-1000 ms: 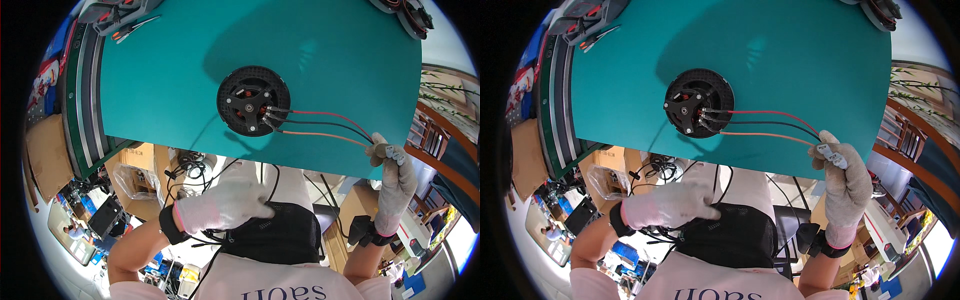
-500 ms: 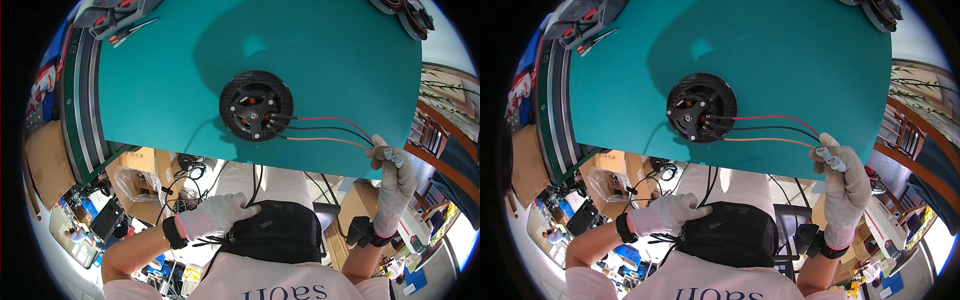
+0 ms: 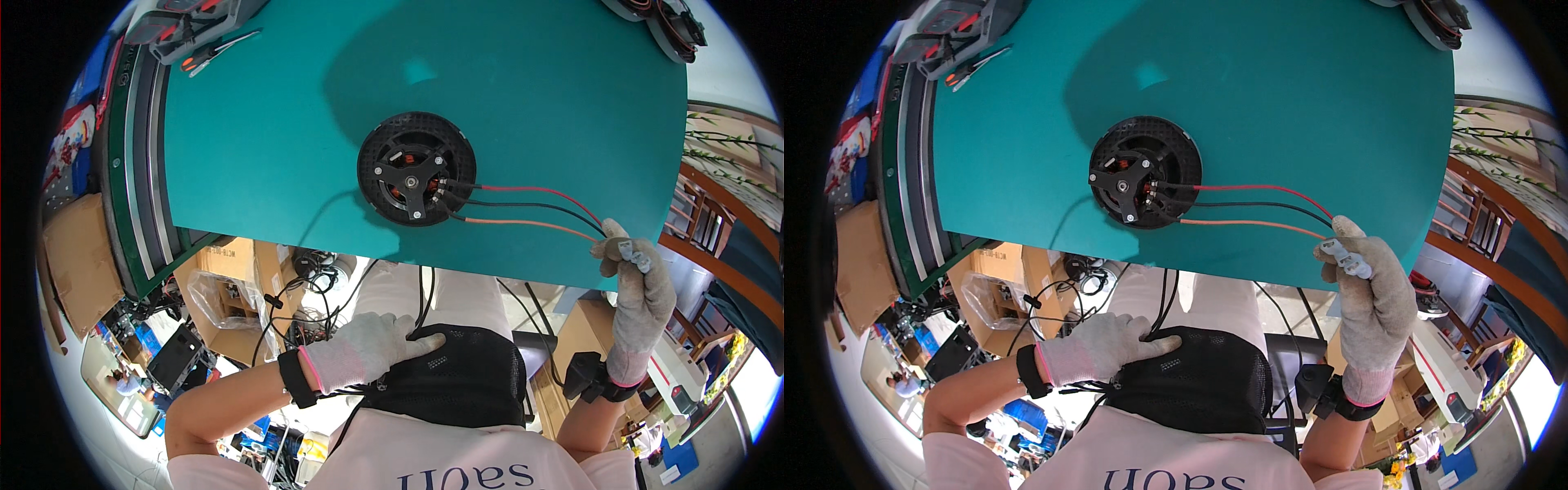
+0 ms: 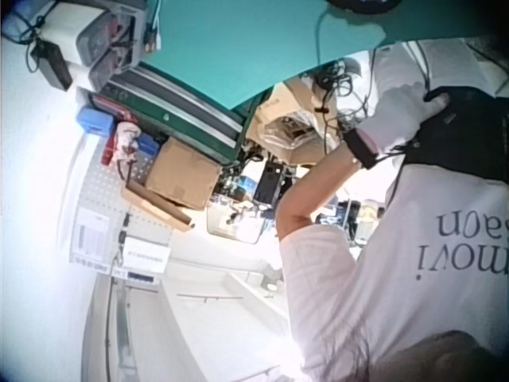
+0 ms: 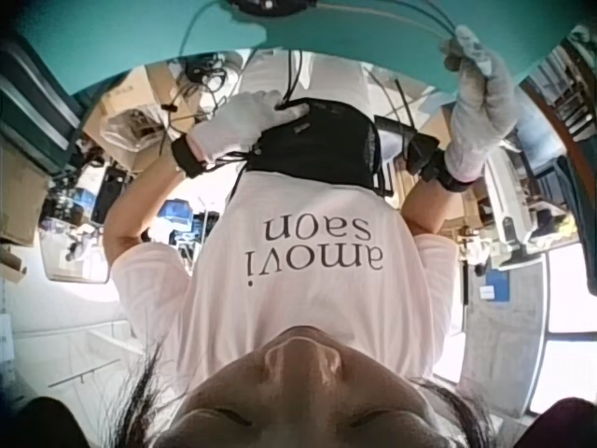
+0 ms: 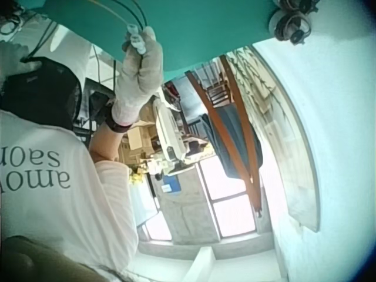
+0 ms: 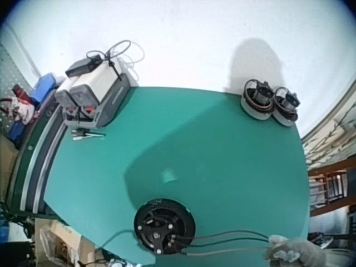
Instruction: The recorder is assembling and inspecting a motor hub and its wiring on a workbench.
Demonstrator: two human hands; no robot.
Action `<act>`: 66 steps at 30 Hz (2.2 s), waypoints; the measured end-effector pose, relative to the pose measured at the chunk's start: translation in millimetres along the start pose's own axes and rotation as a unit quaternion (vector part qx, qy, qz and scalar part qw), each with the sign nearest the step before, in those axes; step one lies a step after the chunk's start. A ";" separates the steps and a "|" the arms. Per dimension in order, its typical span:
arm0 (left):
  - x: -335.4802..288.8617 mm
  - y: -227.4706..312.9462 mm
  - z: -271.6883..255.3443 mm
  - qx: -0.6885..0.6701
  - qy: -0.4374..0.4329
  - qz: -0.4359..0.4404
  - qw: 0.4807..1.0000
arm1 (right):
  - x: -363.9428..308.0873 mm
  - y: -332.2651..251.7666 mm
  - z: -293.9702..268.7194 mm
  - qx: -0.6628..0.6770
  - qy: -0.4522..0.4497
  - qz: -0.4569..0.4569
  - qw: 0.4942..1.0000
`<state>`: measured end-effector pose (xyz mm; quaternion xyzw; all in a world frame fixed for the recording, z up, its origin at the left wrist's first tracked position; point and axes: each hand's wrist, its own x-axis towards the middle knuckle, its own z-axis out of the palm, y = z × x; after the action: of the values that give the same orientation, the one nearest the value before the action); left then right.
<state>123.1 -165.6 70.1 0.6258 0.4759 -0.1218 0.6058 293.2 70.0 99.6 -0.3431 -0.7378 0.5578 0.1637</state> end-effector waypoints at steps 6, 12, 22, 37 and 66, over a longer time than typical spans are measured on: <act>-4.8 5.8 -1.2 0.044 0.006 -0.012 0.999 | -3.0 -0.3 1.4 -0.007 0.000 -0.010 1.000; -18.0 0.1 13.1 0.056 0.075 -0.023 0.995 | 7.5 20.8 4.1 -0.047 0.047 0.072 0.995; -54.0 -11.3 20.8 -0.042 0.216 -0.020 0.975 | 49.2 85.8 -12.0 0.370 0.160 0.277 0.872; -81.7 -17.5 -12.8 0.403 0.327 0.079 0.851 | 1.8 -22.6 29.5 0.027 -0.058 0.141 0.988; -89.8 -22.9 -13.5 0.016 0.365 -0.147 0.919 | -65.0 -93.8 116.5 -0.413 -0.457 -0.218 0.757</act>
<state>53.8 -198.3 124.1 0.5591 0.7487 0.0196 0.3556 236.3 -70.9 158.8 0.0882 -0.9385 0.2383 -0.2339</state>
